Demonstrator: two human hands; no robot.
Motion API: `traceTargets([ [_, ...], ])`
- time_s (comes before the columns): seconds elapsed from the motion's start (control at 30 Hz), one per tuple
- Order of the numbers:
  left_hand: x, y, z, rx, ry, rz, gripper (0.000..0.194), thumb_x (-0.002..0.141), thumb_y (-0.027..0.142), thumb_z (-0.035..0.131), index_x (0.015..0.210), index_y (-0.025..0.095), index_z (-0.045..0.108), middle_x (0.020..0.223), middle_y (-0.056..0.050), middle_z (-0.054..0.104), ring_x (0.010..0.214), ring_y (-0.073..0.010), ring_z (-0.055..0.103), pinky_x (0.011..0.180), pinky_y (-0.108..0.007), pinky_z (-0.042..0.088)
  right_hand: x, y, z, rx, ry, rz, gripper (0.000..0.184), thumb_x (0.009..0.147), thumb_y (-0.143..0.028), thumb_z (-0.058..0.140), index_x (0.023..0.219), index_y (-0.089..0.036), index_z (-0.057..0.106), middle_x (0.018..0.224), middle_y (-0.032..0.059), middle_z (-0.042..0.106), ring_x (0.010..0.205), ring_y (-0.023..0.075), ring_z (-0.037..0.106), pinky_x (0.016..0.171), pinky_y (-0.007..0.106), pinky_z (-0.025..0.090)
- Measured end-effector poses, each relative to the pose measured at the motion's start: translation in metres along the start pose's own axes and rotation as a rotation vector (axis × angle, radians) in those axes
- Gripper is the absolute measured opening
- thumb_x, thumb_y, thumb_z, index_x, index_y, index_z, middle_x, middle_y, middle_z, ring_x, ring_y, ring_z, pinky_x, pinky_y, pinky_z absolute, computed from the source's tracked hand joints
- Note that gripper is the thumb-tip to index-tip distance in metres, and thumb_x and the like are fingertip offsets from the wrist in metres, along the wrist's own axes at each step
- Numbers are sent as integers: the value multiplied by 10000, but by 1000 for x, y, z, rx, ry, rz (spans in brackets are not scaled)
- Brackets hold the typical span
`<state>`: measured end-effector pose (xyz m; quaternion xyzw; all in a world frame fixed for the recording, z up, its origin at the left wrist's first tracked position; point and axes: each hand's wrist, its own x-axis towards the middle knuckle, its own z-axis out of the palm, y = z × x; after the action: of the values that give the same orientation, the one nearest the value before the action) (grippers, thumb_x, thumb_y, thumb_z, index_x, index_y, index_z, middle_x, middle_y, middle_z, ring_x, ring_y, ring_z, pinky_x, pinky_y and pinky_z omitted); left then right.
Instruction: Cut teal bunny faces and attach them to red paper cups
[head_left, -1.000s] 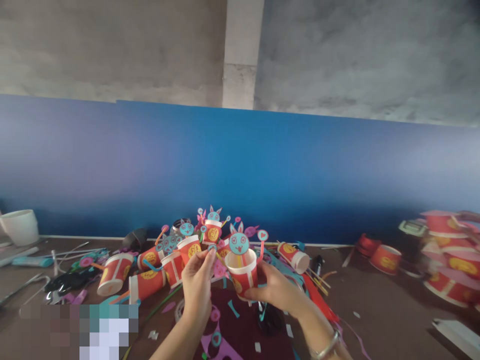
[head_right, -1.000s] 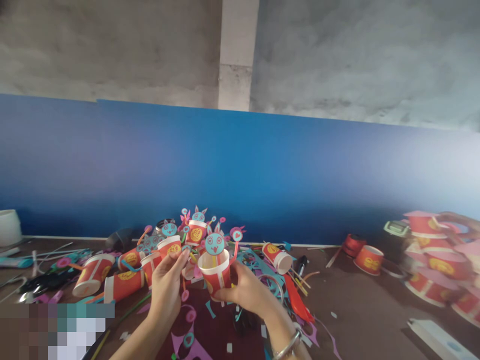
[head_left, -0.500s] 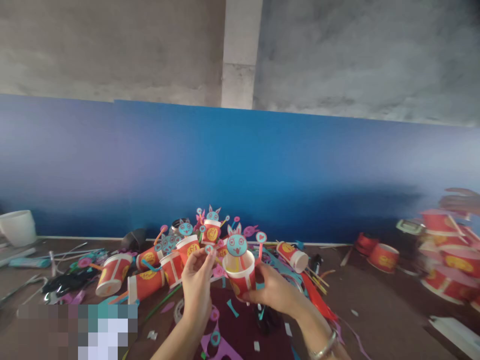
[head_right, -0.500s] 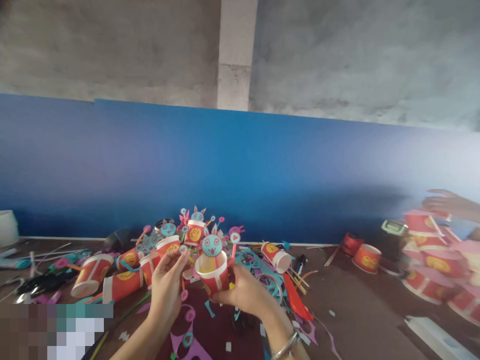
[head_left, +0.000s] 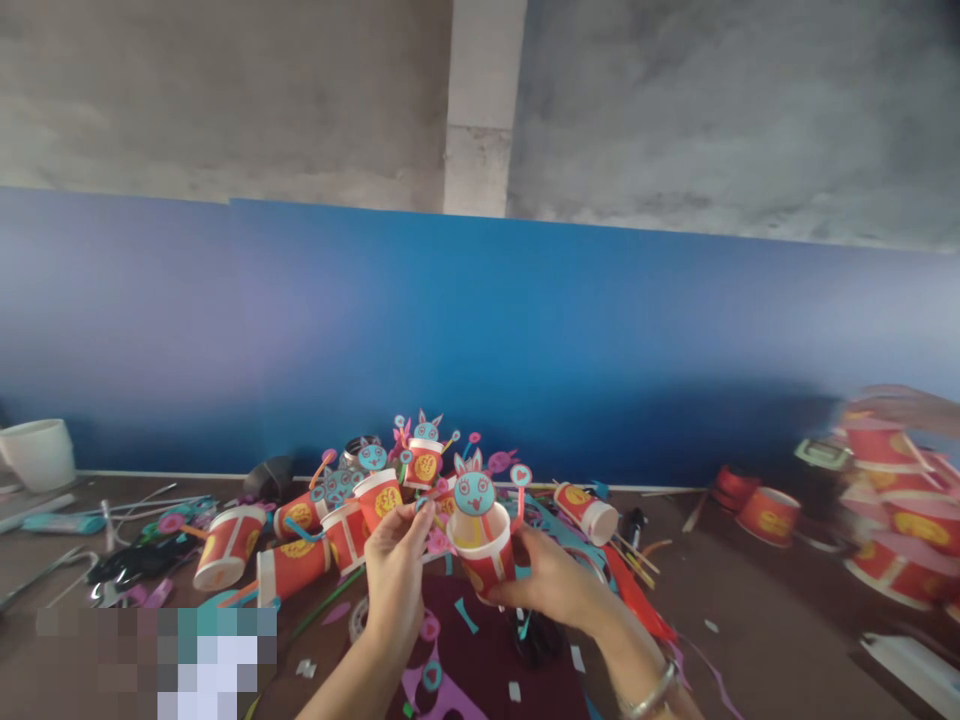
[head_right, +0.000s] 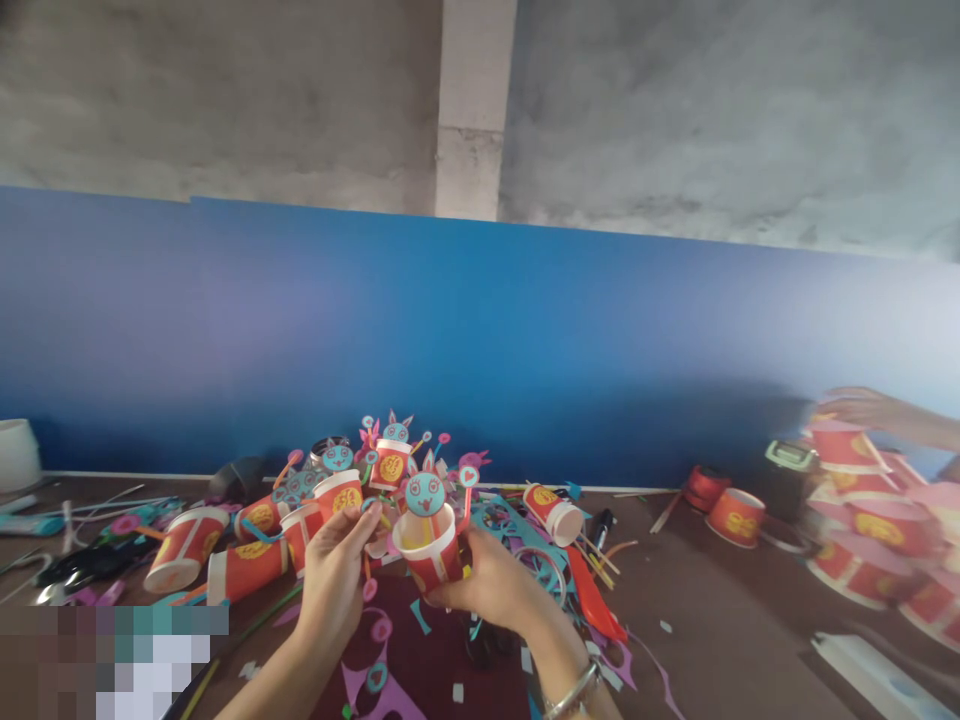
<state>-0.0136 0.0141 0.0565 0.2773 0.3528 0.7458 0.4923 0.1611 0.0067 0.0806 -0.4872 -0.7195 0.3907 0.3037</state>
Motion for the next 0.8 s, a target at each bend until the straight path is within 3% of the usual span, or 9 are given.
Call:
traceTargets([
  [0.13, 3, -1, 0, 3, -27, -4, 248, 561, 318, 809, 662, 140, 669, 613, 12, 657, 571, -103, 586, 574, -199, 460, -1, 0, 1, 48, -21, -4, 500, 572, -250, 790, 1039, -203, 619, 1000, 41, 699, 940, 284, 624, 799, 337, 478],
  [0.23, 4, 2, 2, 18, -33, -6, 398, 585, 331, 797, 933, 163, 698, 687, 6, 683, 641, -128, 625, 633, -227, 479, -1, 1, 1, 149, -60, -3, 471, 580, -230, 787, 1021, -205, 625, 994, 38, 704, 954, 284, 628, 816, 345, 483],
  [0.33, 1, 7, 4, 18, -66, 1, 690, 624, 341, 776, 1256, 213, 531, 771, -3, 702, 751, -162, 659, 709, -261, 490, 0, 2, 3, 293, -107, -13, 481, 576, -217, 796, 1023, -206, 620, 998, 35, 704, 968, 277, 628, 840, 359, 490],
  [0.4, -1, 9, 5, 32, -84, -7, 780, 642, 348, 764, 1339, 239, 431, 946, -48, 703, 895, -200, 655, 768, -284, 490, 3, 3, 4, 405, -129, -19, 482, 583, -234, 800, 1024, -197, 611, 984, 37, 706, 954, 271, 637, 845, 377, 497],
  [0.5, -3, 7, 6, 77, -194, -50, 750, 636, 363, 767, 1313, 255, 461, 1237, -107, 594, 1105, -259, 571, 840, -308, 482, 6, 2, 6, 538, -96, -16, 510, 588, -268, 810, 1041, -186, 592, 960, 40, 708, 944, 265, 645, 856, 398, 498],
  [0.63, -2, -3, 7, 140, -512, -140, 582, 563, 344, 810, 1093, 173, 640, 1158, -135, 649, 1098, -327, 569, 885, -375, 471, 8, -1, 7, 567, -47, -70, 511, 588, -294, 811, 1037, -188, 592, 988, 51, 693, 923, 254, 641, 844, 398, 500],
  [0.8, 0, -2, 8, 144, -490, -85, 443, 657, 363, 749, 1042, 164, 660, 1087, -119, 687, 1062, -310, 594, 904, -384, 458, 9, 5, 10, 309, 1, -85, 494, 602, -281, 787, 1062, -208, 624, 985, 37, 680, 836, 217, 608, 708, 310, 498],
])
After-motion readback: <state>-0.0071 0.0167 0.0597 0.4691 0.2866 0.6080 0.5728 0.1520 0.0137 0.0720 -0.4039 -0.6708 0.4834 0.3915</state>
